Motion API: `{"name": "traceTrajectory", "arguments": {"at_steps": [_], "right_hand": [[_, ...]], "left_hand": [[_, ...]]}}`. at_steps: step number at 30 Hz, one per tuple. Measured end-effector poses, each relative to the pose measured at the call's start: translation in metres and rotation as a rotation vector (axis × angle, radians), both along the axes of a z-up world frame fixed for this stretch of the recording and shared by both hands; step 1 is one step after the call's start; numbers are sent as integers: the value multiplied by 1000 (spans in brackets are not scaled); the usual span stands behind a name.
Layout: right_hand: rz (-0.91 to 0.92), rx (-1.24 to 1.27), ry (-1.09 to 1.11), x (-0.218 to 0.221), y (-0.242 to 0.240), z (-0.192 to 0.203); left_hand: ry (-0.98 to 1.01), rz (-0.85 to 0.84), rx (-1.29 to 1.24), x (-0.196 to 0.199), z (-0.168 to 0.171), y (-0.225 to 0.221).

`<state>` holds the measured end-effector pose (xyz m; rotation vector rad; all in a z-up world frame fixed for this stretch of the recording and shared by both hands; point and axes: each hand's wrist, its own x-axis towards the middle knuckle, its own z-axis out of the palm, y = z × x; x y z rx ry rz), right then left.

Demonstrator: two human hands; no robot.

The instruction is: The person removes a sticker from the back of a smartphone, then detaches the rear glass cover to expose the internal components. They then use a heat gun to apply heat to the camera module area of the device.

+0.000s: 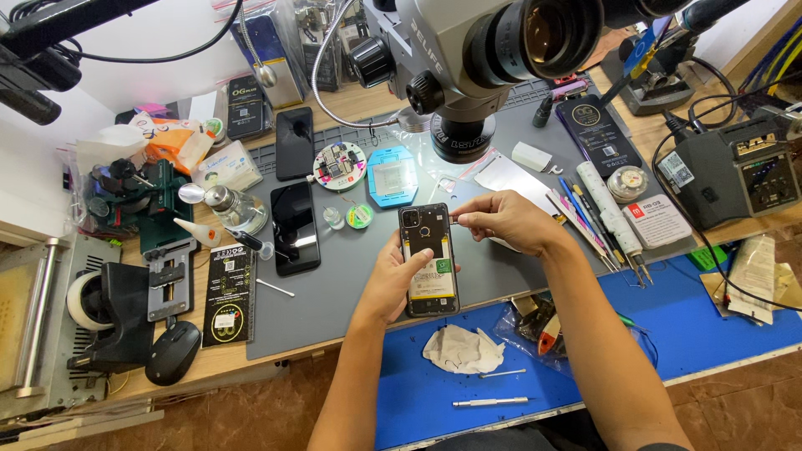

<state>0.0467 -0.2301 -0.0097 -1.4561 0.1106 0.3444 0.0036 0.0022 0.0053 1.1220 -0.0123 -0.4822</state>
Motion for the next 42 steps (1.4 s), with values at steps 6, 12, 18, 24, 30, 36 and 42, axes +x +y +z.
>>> {"name": "traceTrajectory", "arguments": {"at_steps": [6, 12, 18, 24, 30, 36, 42], "right_hand": [[-27, -144, -47, -11, 2, 22], [-165, -1124, -719, 4, -25, -29], [17, -1442, -1030, 8, -48, -63], [-32, -1223, -978, -4, -42, -49], [-258, -694, -487, -48, -5, -18], [-191, -30, -153, -68, 42, 8], [-197, 127, -85, -71, 57, -1]], "left_hand": [[15, 5, -47, 2, -6, 2], [37, 82, -79, 7, -22, 13], [64, 76, -144, 5, -29, 21], [85, 72, -218, 6, -37, 23], [64, 56, -191, 0, -25, 24], [-33, -66, 48, -11, 7, 26], [-285, -209, 565, 12, 2, 46]]}}
